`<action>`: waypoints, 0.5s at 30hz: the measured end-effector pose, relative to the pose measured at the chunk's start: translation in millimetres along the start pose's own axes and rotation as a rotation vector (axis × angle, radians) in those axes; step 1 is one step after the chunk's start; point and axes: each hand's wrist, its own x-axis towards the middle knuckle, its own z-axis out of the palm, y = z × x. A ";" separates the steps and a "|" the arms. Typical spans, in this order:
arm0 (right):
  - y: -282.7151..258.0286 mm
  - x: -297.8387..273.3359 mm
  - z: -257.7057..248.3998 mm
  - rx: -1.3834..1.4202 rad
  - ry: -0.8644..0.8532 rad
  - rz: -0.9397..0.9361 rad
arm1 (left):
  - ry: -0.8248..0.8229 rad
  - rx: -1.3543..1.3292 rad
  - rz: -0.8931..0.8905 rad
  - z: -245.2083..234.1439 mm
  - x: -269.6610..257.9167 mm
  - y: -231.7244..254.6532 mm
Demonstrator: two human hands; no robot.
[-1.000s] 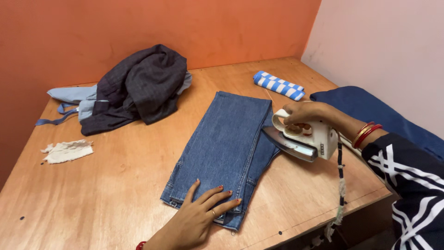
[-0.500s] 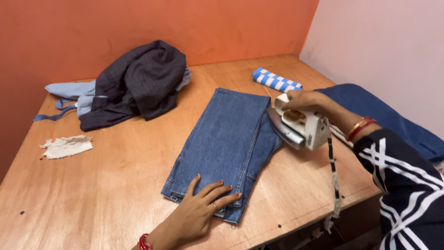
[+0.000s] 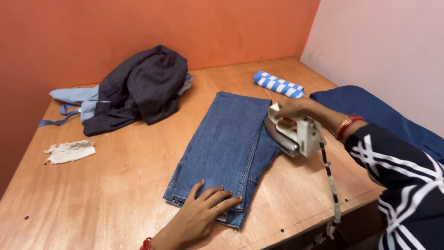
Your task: The person irons a pair of blue jeans on a wooden table. They smooth the fabric with one hand while moving a white iron with the other, covering the legs and waistband. The jeans are folded in half and ironed again before being set aside.
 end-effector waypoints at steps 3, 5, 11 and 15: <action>3.1 -21.2 6.6 0.151 -0.041 -0.021 | 0.036 0.078 0.000 4.3 0.4 -4.9; 7.5 -35.4 5.5 0.313 -0.096 -0.037 | 0.019 0.071 -0.040 7.8 2.3 -11.1; -2.8 -15.7 17.4 0.055 0.090 -0.117 | 0.139 0.673 0.246 27.3 1.7 -27.2; -4.7 21.7 17.7 0.199 0.194 -0.075 | 0.315 0.557 0.182 6.7 22.3 -37.5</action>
